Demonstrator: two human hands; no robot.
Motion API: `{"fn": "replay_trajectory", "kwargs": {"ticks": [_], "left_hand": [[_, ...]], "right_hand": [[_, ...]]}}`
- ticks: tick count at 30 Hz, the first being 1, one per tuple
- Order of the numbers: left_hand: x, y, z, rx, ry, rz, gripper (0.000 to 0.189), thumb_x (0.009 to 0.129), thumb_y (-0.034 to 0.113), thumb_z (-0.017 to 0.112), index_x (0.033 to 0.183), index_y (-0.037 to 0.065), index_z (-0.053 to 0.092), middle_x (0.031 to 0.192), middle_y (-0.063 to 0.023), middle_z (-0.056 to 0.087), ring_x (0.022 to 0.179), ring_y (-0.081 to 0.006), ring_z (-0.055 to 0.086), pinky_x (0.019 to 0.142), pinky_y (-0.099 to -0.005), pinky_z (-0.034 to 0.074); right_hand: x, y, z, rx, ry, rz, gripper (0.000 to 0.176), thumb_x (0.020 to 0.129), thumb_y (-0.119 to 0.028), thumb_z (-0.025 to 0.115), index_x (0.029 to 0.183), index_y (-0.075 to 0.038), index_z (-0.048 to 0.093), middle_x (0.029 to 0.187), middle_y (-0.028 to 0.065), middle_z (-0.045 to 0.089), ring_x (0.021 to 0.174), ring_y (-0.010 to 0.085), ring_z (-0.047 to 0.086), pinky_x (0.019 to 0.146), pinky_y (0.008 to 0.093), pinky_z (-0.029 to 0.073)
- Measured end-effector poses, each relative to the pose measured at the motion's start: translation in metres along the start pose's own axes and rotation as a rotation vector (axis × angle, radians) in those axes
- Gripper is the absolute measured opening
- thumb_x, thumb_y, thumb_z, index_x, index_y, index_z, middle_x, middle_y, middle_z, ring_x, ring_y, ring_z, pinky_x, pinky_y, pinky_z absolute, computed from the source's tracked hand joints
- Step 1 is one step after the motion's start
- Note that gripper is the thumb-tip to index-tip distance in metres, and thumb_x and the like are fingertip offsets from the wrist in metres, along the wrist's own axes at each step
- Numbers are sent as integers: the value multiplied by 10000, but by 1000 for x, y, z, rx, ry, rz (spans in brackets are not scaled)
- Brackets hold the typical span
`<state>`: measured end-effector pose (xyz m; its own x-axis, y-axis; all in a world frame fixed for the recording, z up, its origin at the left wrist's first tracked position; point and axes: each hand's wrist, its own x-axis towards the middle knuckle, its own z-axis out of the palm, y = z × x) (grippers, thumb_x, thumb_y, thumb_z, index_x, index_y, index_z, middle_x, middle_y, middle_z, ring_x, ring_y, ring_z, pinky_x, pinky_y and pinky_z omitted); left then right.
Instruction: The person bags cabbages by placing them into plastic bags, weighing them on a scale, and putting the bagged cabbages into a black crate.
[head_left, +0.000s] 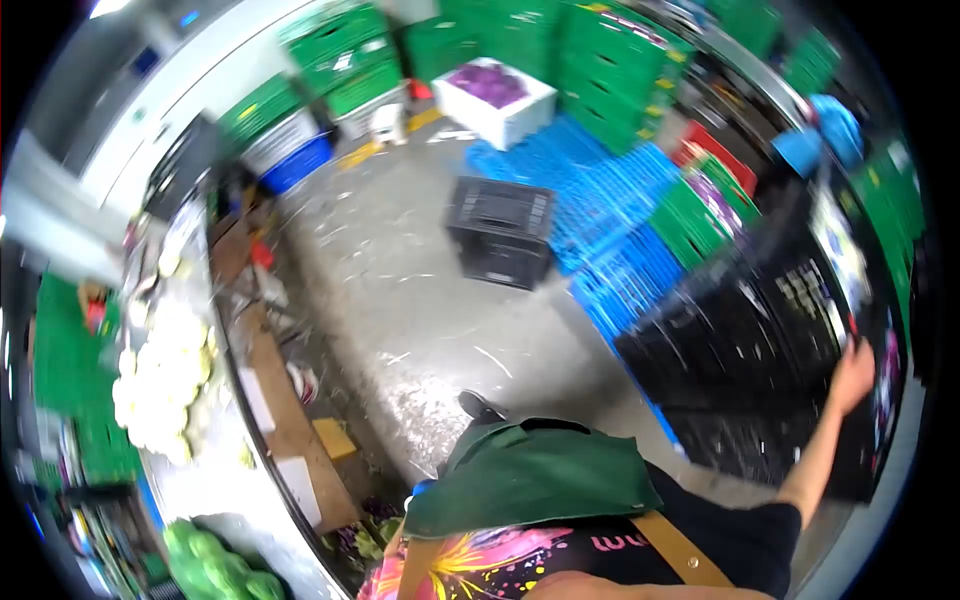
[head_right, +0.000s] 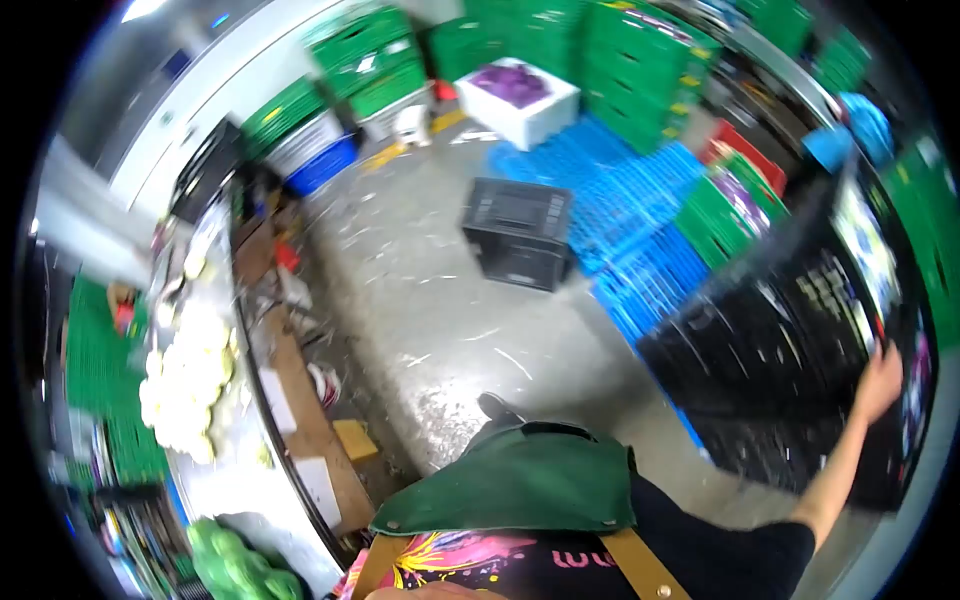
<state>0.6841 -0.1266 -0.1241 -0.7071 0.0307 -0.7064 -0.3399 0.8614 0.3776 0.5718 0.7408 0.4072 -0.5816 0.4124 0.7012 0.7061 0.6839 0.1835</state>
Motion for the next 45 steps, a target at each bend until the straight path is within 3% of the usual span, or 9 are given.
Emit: {"fn": "replay_trajectory", "kwargs": {"ticks": [7, 9, 12, 15, 17, 22, 31, 40, 45], "left_hand": [[51, -50, -159, -521, 335, -281, 284, 904, 275, 549, 967, 59, 723, 1014, -217, 686, 918, -377, 667, 783, -449, 525], [82, -67, -196, -651, 525, -410, 285, 912, 267, 554, 997, 47, 714, 964, -202, 705, 859, -326, 691, 761, -417, 530], [117, -63, -270, -1041, 440, -401, 303, 920, 268, 569, 1079, 40, 689, 908, -150, 714, 802, -230, 690, 749, -358, 529], [139, -45, -354, -889, 336, -267, 335, 928, 297, 573, 1111, 35, 673, 917, -134, 716, 801, -222, 686, 768, -354, 527], [142, -26, -408, -759, 361, -232, 370, 948, 315, 575, 1083, -18, 663, 935, -135, 706, 815, -211, 668, 771, -355, 524], [179, -57, -451, -712, 849, -482, 577, 920, 358, 646, 1350, 2, 496, 1276, -198, 603, 1199, -298, 577, 999, -364, 452], [135, -98, -495, -1412, 1878, -935, 724, 927, 330, 644, 1460, -38, 322, 1486, -209, 391, 1361, -297, 403, 1113, -376, 333], [65, -233, -505, -1864, 2208, -1028, 769, 950, 435, 559, 1542, 120, 183, 1467, -120, 390, 1268, -272, 426, 998, -409, 383], [27, -393, -503, -1454, 2288, -1219, 659, 927, 343, 637, 1446, 22, 388, 1193, -122, 570, 1061, -216, 542, 951, -337, 431]], "right_hand": [[-54, -36, 151, 130, 326, 394, 527, 886, -327, 579, 1152, 128, 580, 1140, 322, 608, 1072, 450, 582, 946, 523, 459], [-125, -90, 245, 242, -35, 496, 506, 895, -371, 539, 1137, 67, 620, 1068, 297, 640, 1060, 390, 622, 895, 479, 501], [-209, -286, 230, 1107, -1670, 716, 303, 889, -310, 580, 1098, -92, 605, 851, 71, 643, 693, 300, 688, 506, 409, 531], [-237, -523, 220, 567, -2274, -476, 352, 907, -284, 599, 1202, -94, 623, 1005, 134, 707, 789, 367, 700, 638, 451, 554], [-307, -633, 322, 426, -1491, -1555, 291, 891, -216, 613, 1125, -50, 661, 1023, 153, 710, 891, 328, 700, 746, 424, 541], [-197, -958, 204, 933, -1675, -927, 288, 864, -194, 641, 1098, -27, 665, 1021, 168, 704, 937, 272, 686, 813, 361, 530], [-57, -1326, 139, 598, -894, -1707, 245, 801, -195, 693, 958, -9, 666, 903, 217, 688, 878, 417, 652, 796, 471, 522], [-238, -1409, -137, 875, -1143, -1975, 317, 828, -178, 671, 1096, -12, 647, 967, 221, 687, 921, 380, 665, 816, 442, 526], [-402, -1403, -315, 1015, -882, -2893, 251, 833, -170, 580, 1055, -62, 629, 1034, 146, 652, 1019, 356, 610, 842, 442, 504]]}}
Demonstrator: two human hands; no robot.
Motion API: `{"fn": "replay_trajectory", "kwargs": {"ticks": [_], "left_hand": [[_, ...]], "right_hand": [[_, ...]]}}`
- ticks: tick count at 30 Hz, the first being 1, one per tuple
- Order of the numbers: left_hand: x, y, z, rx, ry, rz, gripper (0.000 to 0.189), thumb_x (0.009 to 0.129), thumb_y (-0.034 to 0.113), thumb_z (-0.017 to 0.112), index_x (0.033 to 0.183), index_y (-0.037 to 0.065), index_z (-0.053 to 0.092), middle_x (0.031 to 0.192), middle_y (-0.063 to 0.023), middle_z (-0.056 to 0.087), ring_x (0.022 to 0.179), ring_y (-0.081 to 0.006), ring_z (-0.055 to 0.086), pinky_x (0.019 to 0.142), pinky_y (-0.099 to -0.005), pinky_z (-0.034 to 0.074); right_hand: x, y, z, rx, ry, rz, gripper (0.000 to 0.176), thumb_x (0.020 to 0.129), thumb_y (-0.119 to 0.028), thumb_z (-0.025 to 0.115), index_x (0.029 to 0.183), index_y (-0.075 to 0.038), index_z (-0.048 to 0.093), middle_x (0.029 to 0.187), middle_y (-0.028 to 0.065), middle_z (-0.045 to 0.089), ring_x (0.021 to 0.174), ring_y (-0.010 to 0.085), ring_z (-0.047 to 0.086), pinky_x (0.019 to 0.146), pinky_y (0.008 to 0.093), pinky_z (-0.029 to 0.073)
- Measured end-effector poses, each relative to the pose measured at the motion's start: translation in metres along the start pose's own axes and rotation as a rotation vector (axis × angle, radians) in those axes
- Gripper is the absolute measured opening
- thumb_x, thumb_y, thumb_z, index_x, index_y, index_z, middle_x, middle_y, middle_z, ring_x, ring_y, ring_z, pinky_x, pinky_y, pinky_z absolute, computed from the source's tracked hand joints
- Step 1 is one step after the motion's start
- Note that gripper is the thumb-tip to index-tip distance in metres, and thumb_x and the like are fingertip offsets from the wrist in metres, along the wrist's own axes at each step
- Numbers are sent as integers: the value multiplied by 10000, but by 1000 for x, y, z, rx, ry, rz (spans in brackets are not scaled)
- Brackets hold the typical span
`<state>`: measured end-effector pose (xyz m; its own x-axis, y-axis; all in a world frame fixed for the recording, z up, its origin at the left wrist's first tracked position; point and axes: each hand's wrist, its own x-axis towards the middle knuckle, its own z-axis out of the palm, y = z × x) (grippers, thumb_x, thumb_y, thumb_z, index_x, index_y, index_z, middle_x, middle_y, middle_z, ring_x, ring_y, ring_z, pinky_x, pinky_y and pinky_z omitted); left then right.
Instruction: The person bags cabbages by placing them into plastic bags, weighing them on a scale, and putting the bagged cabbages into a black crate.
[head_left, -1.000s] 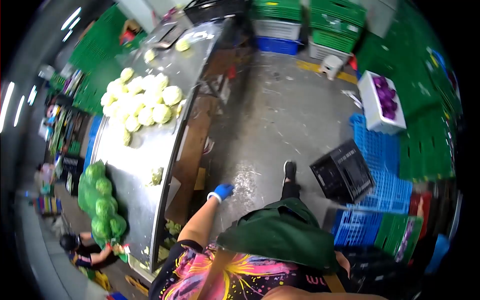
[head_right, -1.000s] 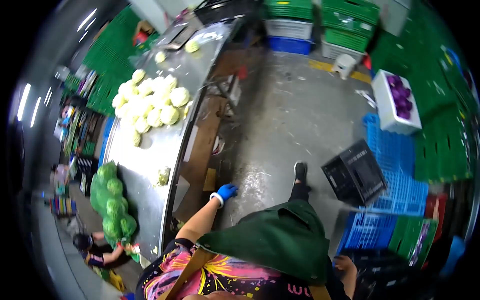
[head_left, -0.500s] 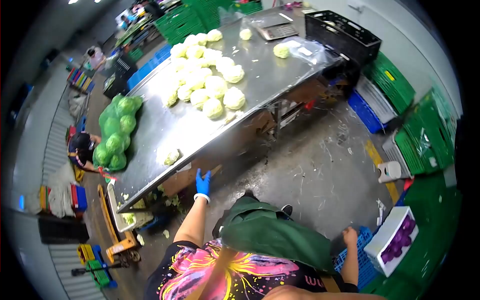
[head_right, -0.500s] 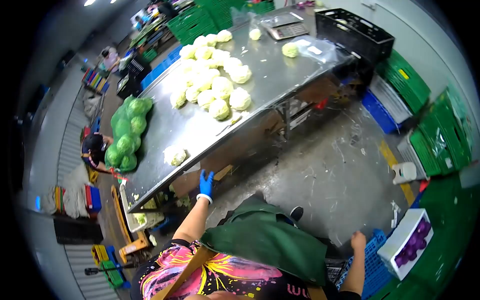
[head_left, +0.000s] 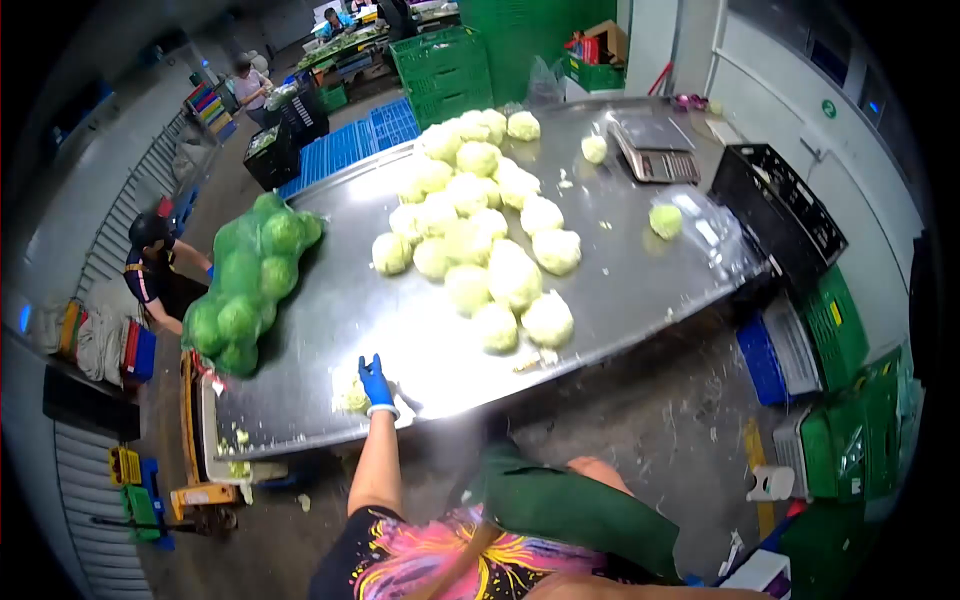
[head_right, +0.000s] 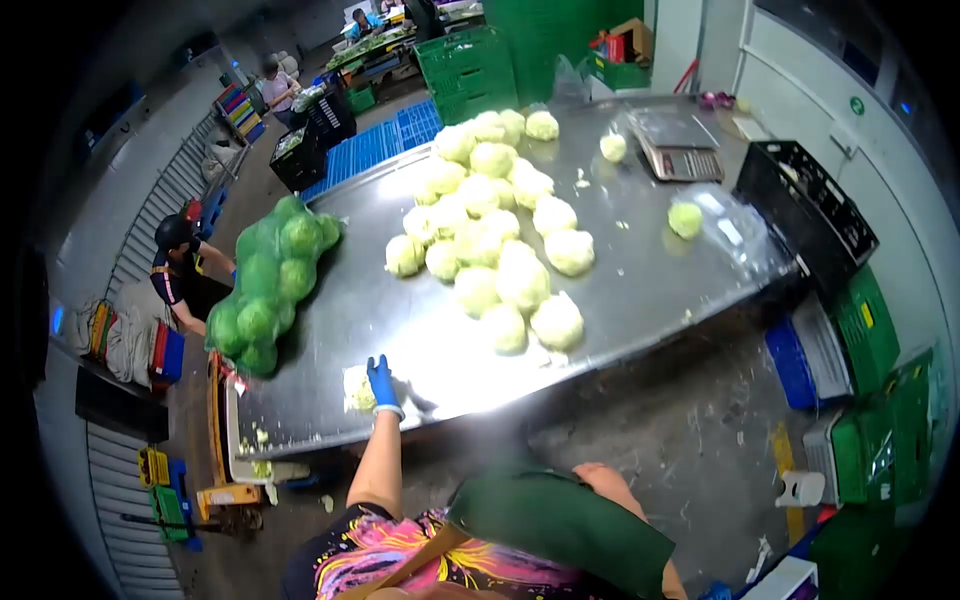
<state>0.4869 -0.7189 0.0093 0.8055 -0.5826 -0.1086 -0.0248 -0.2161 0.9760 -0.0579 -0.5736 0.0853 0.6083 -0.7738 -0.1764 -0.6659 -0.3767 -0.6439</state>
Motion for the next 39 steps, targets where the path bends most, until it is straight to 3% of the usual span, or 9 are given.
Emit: {"fn": "replay_trajectory", "kwargs": {"ticks": [4, 9, 13, 15, 20, 26, 32, 37, 39], "left_hand": [[51, 71, 57, -111, -140, 225, 578, 937, 274, 634, 1450, 121, 416, 1217, -93, 563, 1091, -203, 539, 965, -325, 423], [153, 66, 84, -106, -5, 21, 645, 944, 333, 616, 1483, 91, 358, 1427, -139, 474, 1226, -241, 514, 1024, -348, 408], [220, 64, 116, -215, -2, -17, 640, 972, 349, 558, 1511, 106, 312, 1510, -140, 382, 1323, -258, 441, 1101, -360, 336], [255, 61, 131, -256, -66, 7, 607, 998, 351, 499, 1522, 125, 293, 1534, -108, 350, 1373, -248, 380, 1124, -372, 302], [357, 37, 168, -469, -395, -141, 581, 1017, 376, 396, 1543, 176, 250, 1590, -66, 248, 1430, -264, 302, 1164, -400, 233], [365, 62, 220, -430, -670, -124, 625, 1015, 436, 417, 1546, 165, 231, 1586, -84, 251, 1434, -265, 292, 1177, -387, 221], [331, 83, 238, -661, -838, -309, 622, 997, 202, 472, 1548, 108, 197, 1581, -119, 239, 1399, -271, 356, 1119, -369, 353], [333, 86, 247, -770, -865, -491, 634, 957, 92, 512, 1529, 60, 240, 1515, -137, 370, 1328, -273, 454, 1084, -370, 408], [321, 100, 251, -644, -838, -371, 591, 961, 103, 513, 1505, 30, 294, 1463, -139, 444, 1296, -270, 490, 1073, -374, 420]], "right_hand": [[147, -42, -54, -285, -144, -95, 169, 820, -162, 576, 963, -88, 626, 914, 116, 637, 918, 326, 628, 778, 445, 509], [293, -67, -91, -337, -191, -277, 102, 822, -153, 554, 800, -70, 608, 822, 126, 637, 850, 327, 641, 735, 447, 513], [384, -84, -72, -391, -338, -308, 118, 822, -149, 562, 879, -53, 598, 833, 121, 618, 824, 331, 620, 740, 454, 509], [422, -94, -61, -403, -371, -591, 113, 811, -164, 549, 862, -78, 601, 837, 88, 600, 860, 274, 597, 778, 404, 482], [517, -104, -43, -659, -481, -590, 103, 814, -208, 547, 843, -138, 616, 874, 39, 592, 927, 211, 544, 852, 356, 417], [591, -75, -32, -599, -340, -709, 96, 814, -209, 555, 814, -153, 633, 866, 26, 590, 908, 221, 543, 890, 386, 397], [605, -40, -4, -530, -288, -685, 137, 827, -215, 550, 745, -163, 647, 852, 21, 578, 867, 225, 543, 888, 363, 392], [605, -68, -52, -961, -740, -554, 234, 836, -243, 554, 896, -147, 758, 949, 62, 699, 964, 273, 615, 881, 522, 398], [607, -54, -36, -953, -758, -523, 249, 840, -254, 556, 918, -146, 766, 971, 66, 713, 962, 287, 632, 863, 558, 398]]}}
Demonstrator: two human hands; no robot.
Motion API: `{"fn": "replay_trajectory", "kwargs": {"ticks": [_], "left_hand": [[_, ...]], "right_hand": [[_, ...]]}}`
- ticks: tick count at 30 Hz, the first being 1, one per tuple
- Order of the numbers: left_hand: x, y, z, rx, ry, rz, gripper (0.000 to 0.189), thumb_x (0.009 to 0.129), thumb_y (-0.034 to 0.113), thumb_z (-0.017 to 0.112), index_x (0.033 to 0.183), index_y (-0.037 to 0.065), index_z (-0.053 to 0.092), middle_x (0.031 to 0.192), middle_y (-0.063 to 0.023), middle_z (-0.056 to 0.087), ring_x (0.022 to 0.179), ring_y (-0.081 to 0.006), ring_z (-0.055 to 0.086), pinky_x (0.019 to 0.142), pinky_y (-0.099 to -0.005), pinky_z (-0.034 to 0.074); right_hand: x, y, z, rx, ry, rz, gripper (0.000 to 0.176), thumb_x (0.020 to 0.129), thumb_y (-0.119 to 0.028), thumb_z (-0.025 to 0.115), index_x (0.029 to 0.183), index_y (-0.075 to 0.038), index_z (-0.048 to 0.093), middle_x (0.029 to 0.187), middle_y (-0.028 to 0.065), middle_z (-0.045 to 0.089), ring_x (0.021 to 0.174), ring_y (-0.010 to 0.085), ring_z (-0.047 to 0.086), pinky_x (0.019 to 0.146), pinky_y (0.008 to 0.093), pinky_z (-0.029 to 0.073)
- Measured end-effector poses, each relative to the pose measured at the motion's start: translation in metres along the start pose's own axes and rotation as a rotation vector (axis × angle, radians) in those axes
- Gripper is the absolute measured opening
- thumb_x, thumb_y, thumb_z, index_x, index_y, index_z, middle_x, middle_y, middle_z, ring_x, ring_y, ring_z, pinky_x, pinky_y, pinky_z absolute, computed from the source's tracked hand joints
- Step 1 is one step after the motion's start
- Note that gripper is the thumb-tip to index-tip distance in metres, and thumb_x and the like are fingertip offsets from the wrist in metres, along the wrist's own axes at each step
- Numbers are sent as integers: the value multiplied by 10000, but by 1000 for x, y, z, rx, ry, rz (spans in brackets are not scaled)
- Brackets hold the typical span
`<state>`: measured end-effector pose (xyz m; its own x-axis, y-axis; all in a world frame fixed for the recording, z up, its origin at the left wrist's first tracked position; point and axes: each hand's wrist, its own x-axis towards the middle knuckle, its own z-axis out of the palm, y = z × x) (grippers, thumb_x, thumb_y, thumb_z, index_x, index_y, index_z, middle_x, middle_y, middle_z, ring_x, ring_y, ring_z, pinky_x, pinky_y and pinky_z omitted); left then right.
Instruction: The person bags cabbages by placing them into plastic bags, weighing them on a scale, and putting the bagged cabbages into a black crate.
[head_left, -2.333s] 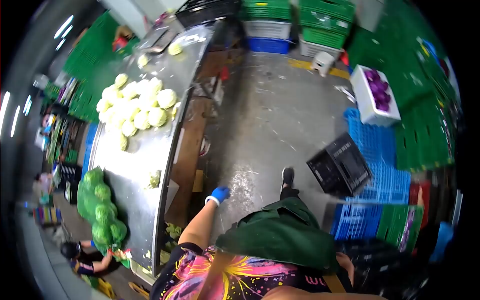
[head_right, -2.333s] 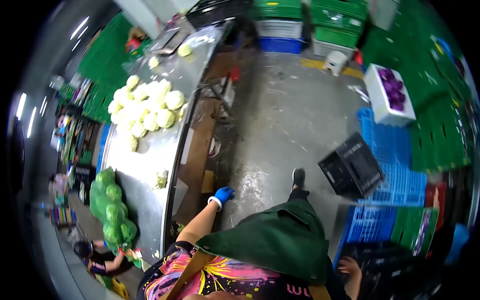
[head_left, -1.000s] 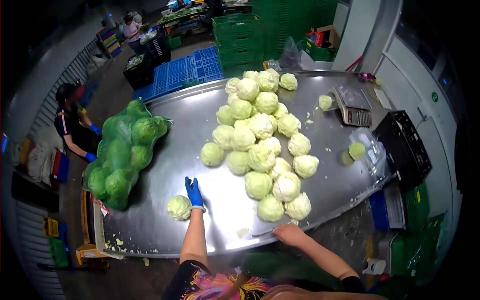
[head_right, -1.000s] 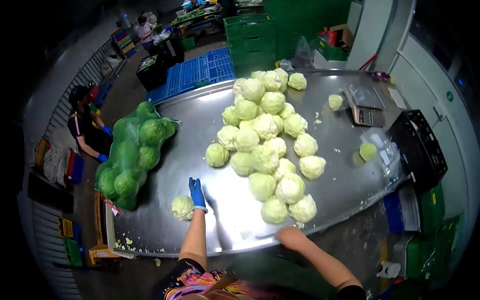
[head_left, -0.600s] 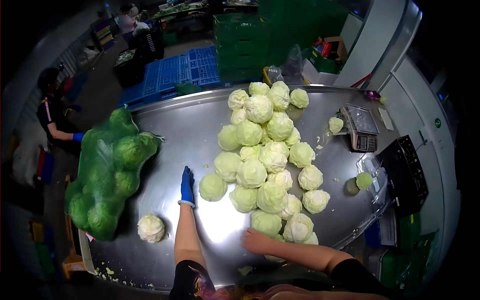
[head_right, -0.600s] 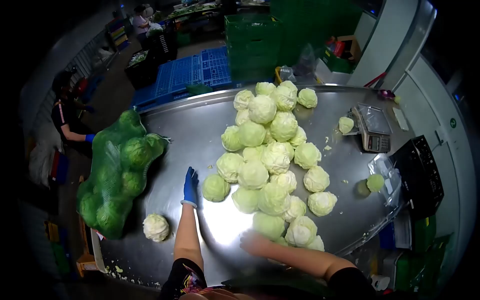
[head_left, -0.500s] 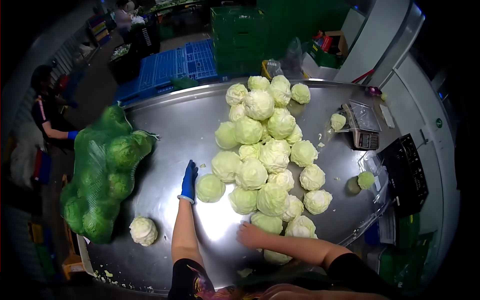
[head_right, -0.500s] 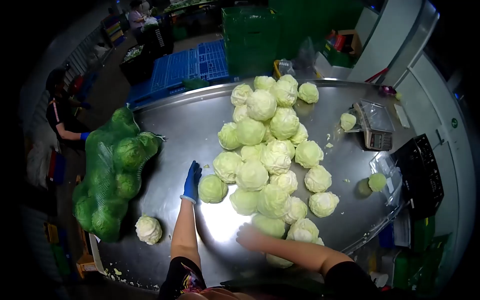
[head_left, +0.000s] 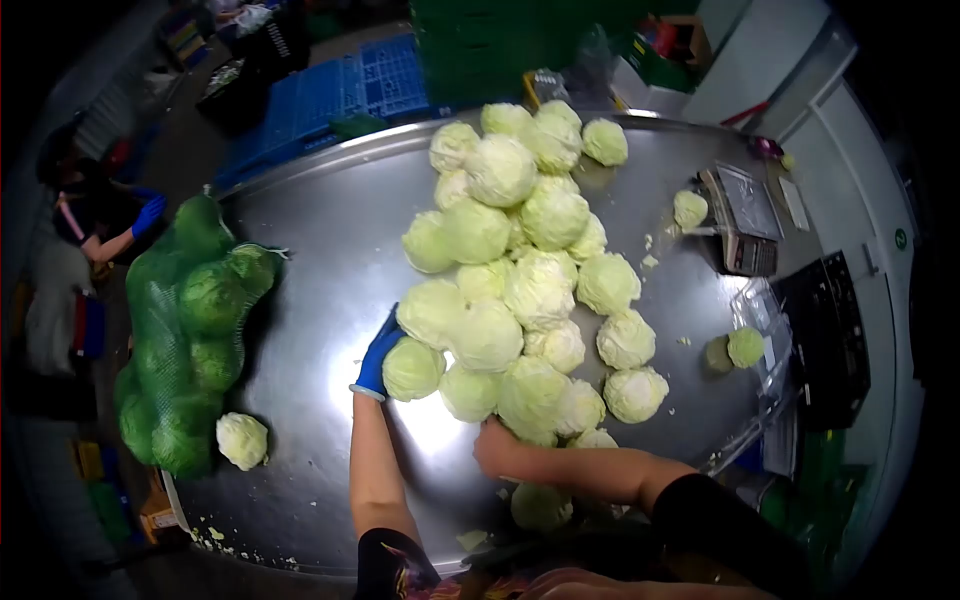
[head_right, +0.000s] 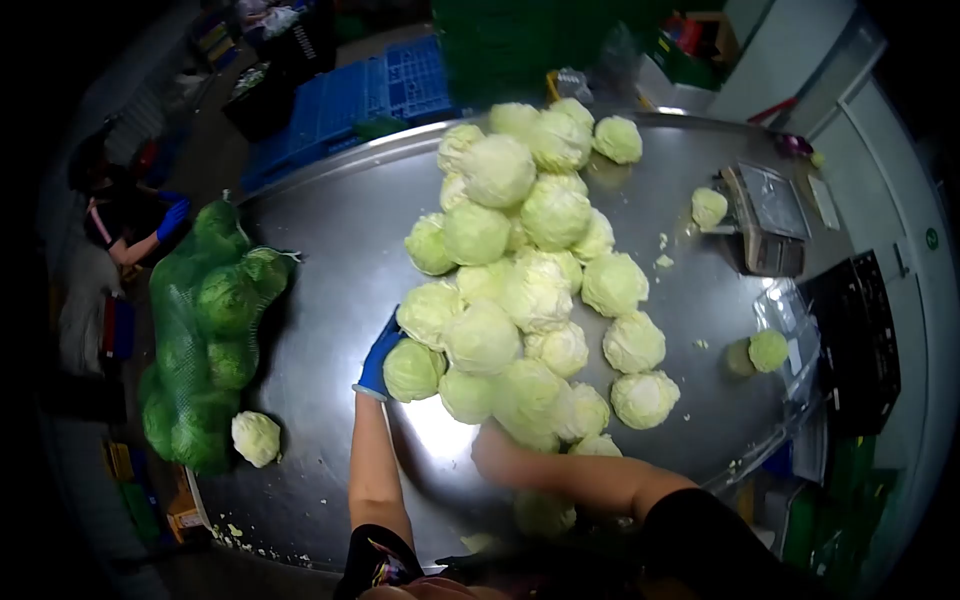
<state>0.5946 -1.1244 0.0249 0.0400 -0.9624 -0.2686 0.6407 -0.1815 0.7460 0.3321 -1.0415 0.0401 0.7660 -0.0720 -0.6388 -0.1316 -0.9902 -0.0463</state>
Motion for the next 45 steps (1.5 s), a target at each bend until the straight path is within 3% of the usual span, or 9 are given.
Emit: {"fn": "replay_trajectory", "kwargs": {"ticks": [5, 12, 16, 19, 28, 36, 43, 44, 45], "left_hand": [[-4, -12, 22, 7, 30, 6, 555, 944, 125, 544, 1454, -15, 373, 1418, -137, 493, 1272, -252, 514, 1060, -369, 433], [20, -75, 66, 344, -23, 152, 521, 983, 157, 548, 1435, -43, 386, 1413, -149, 495, 1239, -210, 520, 1052, -345, 430], [28, -94, 128, 430, -76, 222, 513, 976, 181, 556, 1400, -76, 428, 1398, -159, 510, 1262, -225, 505, 1062, -342, 412], [39, -113, 166, 74, -45, 62, 513, 974, 165, 561, 1404, -77, 419, 1392, -164, 512, 1244, -215, 518, 1051, -339, 424], [71, -189, 224, 194, 0, 130, 464, 968, 113, 561, 1403, -16, 465, 1408, -120, 518, 1282, -189, 484, 1078, -309, 373], [41, -193, 237, 741, 372, 239, 411, 986, 217, 538, 1369, 66, 532, 1313, -171, 598, 1193, -246, 581, 1016, -325, 433], [-55, -221, 218, 728, 257, 244, 501, 984, 255, 542, 1444, 84, 439, 1366, -162, 560, 1224, -264, 557, 1004, -358, 442], [-80, -216, 224, 1048, 251, 214, 528, 980, 239, 556, 1464, 90, 406, 1352, -155, 566, 1170, -252, 578, 966, -356, 460], [-112, -186, 265, 659, 324, 5, 544, 973, 220, 572, 1470, 91, 393, 1349, -129, 559, 1107, -236, 578, 924, -349, 473]], "right_hand": [[-7, 8, 24, -2, -9, -17, 238, 829, -224, 572, 922, -146, 776, 966, 50, 731, 911, 300, 661, 768, 593, 442], [-83, 48, 52, 375, 220, 58, 195, 788, -224, 586, 735, -107, 733, 817, 106, 705, 799, 281, 658, 673, 479, 459], [-125, 62, 103, 105, 120, 56, 188, 771, -227, 594, 716, -111, 731, 781, 103, 702, 752, 280, 656, 627, 468, 467], [-163, 83, 110, 103, 168, 61, 190, 768, -224, 588, 699, -115, 728, 770, 99, 703, 696, 271, 654, 582, 460, 468], [-227, 123, 154, 179, 140, 77, 200, 767, -239, 587, 686, -100, 705, 731, 118, 687, 659, 293, 666, 557, 448, 487], [-264, 110, 145, 242, 357, 177, 153, 826, -219, 576, 857, -100, 668, 889, 38, 672, 904, 248, 641, 791, 401, 495], [-335, 54, 142, 404, 742, 291, 179, 771, -161, 631, 922, -74, 669, 1153, 98, 618, 1199, 302, 515, 1026, 443, 397], [-338, 48, 148, 379, 772, 303, 199, 771, -144, 625, 950, -71, 670, 1202, 111, 597, 1240, 313, 483, 1050, 453, 377], [-343, 40, 156, 365, 799, 343, 221, 771, -128, 620, 978, -69, 671, 1252, 125, 575, 1280, 324, 451, 1073, 463, 358]]}}
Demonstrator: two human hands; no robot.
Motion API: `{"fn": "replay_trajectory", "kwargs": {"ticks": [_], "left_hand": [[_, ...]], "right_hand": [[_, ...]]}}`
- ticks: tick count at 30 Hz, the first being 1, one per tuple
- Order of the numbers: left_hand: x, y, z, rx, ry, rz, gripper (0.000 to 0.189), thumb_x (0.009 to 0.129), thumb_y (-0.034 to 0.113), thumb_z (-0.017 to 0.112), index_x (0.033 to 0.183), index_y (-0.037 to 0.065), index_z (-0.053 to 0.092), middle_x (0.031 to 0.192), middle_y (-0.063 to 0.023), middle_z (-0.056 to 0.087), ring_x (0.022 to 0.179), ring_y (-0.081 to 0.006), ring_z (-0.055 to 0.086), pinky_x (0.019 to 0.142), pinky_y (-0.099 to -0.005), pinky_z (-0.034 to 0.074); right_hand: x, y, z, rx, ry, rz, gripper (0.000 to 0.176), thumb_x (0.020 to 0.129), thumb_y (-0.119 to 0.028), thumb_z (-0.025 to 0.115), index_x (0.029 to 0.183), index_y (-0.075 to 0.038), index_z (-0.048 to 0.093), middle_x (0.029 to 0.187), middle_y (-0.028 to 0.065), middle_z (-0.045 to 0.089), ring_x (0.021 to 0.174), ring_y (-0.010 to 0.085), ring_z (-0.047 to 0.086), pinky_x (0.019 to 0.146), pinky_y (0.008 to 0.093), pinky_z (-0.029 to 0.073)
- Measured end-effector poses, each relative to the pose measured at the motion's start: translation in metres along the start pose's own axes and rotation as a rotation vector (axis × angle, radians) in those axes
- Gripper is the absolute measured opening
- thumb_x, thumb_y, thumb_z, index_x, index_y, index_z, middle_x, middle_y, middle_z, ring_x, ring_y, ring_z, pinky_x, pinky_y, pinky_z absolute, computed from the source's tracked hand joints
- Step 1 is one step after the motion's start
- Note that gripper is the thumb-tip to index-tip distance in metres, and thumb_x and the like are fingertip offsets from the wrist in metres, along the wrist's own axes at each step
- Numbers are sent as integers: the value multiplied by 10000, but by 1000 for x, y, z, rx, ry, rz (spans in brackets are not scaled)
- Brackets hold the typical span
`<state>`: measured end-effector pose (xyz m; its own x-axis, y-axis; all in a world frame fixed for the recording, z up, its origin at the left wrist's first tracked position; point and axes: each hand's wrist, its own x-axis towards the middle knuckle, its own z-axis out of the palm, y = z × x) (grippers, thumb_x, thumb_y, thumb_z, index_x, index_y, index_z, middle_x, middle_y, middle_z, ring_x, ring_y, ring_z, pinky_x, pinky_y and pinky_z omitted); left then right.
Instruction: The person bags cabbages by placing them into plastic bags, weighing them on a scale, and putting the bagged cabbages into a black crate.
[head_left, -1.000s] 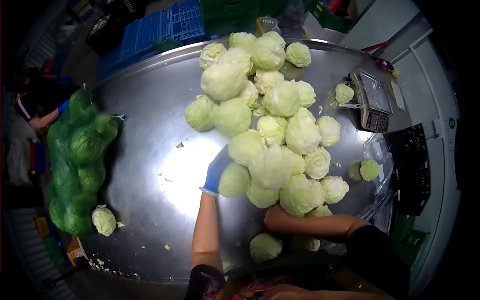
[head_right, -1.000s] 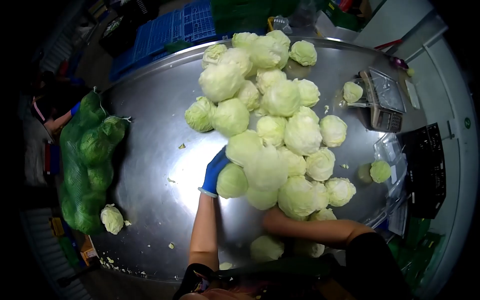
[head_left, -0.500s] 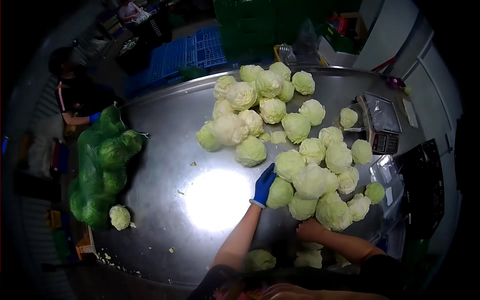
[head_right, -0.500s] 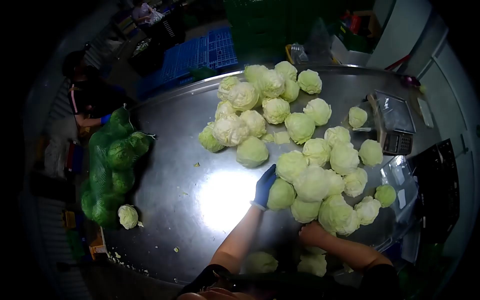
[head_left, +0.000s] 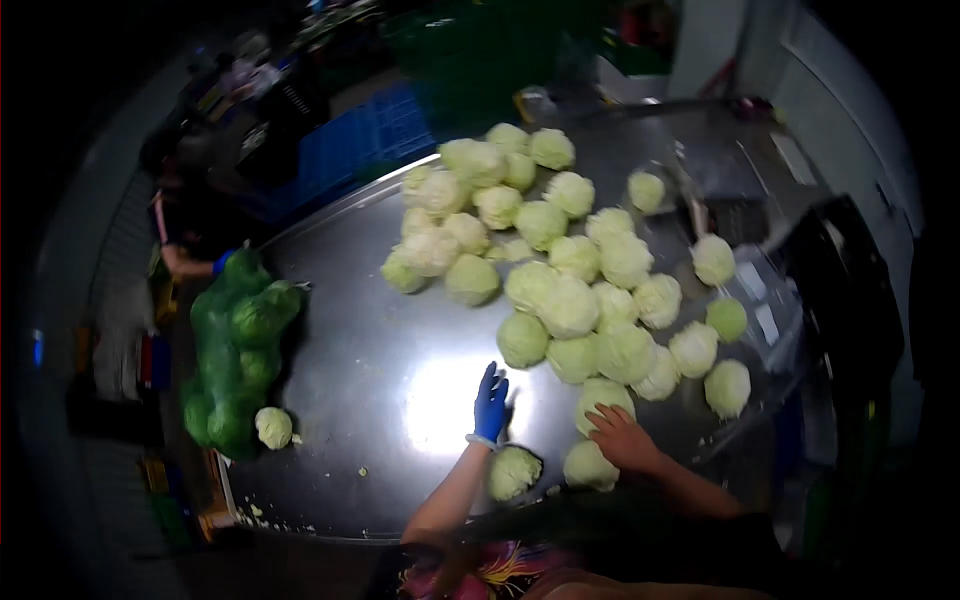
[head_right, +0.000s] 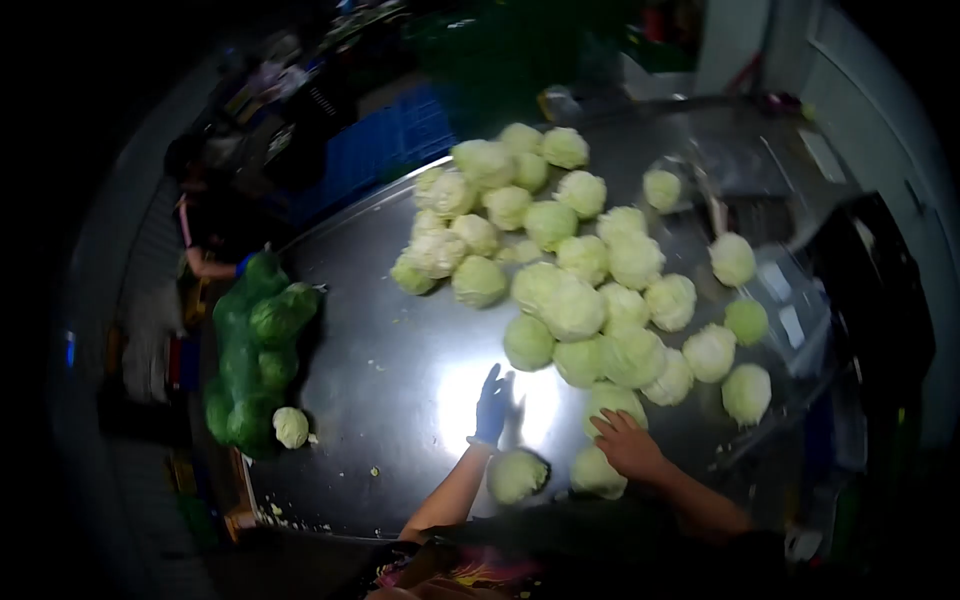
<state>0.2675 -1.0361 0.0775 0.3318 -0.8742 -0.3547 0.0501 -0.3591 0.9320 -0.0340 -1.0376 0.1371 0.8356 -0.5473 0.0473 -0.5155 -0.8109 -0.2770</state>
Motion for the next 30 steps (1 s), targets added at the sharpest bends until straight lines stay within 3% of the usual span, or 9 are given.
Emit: {"fn": "replay_trajectory", "kwargs": {"ticks": [5, 9, 13, 16, 18, 21, 23, 24, 30], "left_hand": [[-86, -43, 28, 191, 70, 220, 586, 949, 138, 578, 1478, 45, 344, 1427, -121, 464, 1149, -216, 511, 947, -324, 450], [-141, -57, 76, 197, 46, -12, 652, 929, 88, 600, 1498, 17, 290, 1487, -150, 399, 1205, -237, 497, 1006, -344, 417], [-171, -69, 125, 271, -139, 295, 634, 950, 225, 592, 1454, -57, 330, 1458, -233, 414, 1347, -353, 399, 1116, -432, 297], [-176, -50, 137, 713, -238, 553, 631, 928, 295, 616, 1389, -82, 408, 1415, -264, 452, 1319, -401, 418, 1110, -456, 308], [-173, -46, 141, 718, -289, 564, 626, 927, 294, 616, 1386, -82, 414, 1405, -262, 461, 1313, -402, 425, 1106, -460, 315], [-161, -59, 125, 667, -325, 597, 618, 911, 279, 629, 1378, -70, 426, 1363, -265, 489, 1261, -402, 469, 1069, -457, 361], [-156, -63, 130, 645, -257, 652, 618, 884, 286, 651, 1359, -54, 451, 1294, -274, 536, 1167, -427, 533, 1011, -469, 420], [-166, -46, 133, 666, -260, 577, 578, 916, 206, 624, 1397, -46, 424, 1406, -239, 462, 1302, -390, 437, 1102, -453, 334], [-192, -12, 187, 646, -147, 721, 542, 913, 141, 587, 1397, -44, 430, 1362, -233, 510, 1262, -362, 489, 1067, -429, 373]], "right_hand": [[-15, -5, 19, 99, 62, 99, 298, 801, -135, 601, 1088, -71, 651, 1331, 111, 530, 1300, 299, 437, 1083, 428, 347], [-33, 4, -7, 234, 75, 96, 319, 840, -146, 578, 1147, -73, 628, 1328, 102, 532, 1281, 282, 454, 1048, 403, 380], [-84, 30, 2, 232, -59, 179, 362, 844, -134, 561, 1200, -85, 603, 1317, 102, 535, 1275, 287, 459, 1031, 426, 395], [-139, 59, 20, -51, 241, 263, 348, 845, -149, 536, 1176, -97, 631, 1275, 117, 568, 1257, 296, 477, 1059, 464, 372], [-174, 85, 15, -65, 318, 477, 297, 863, -183, 537, 1124, -95, 648, 1269, 153, 579, 1215, 340, 508, 1052, 459, 366], [-224, 103, -25, -145, 499, 990, 626, 731, -156, 717, 1319, -91, 513, 1405, 171, 425, 1295, 370, 410, 1070, 504, 348], [-251, 136, -39, -172, 565, 1113, 706, 706, -194, 760, 1347, -98, 479, 1413, 171, 411, 1300, 373, 402, 1068, 505, 351], [-259, 150, -40, -154, 648, 1249, 790, 680, -231, 804, 1374, -105, 446, 1421, 171, 397, 1304, 376, 394, 1066, 506, 354], [-299, 263, -30, 86, 655, 1563, 999, 583, -355, 876, 1414, -103, 383, 1381, 192, 413, 1286, 404, 394, 1080, 474, 357]]}}
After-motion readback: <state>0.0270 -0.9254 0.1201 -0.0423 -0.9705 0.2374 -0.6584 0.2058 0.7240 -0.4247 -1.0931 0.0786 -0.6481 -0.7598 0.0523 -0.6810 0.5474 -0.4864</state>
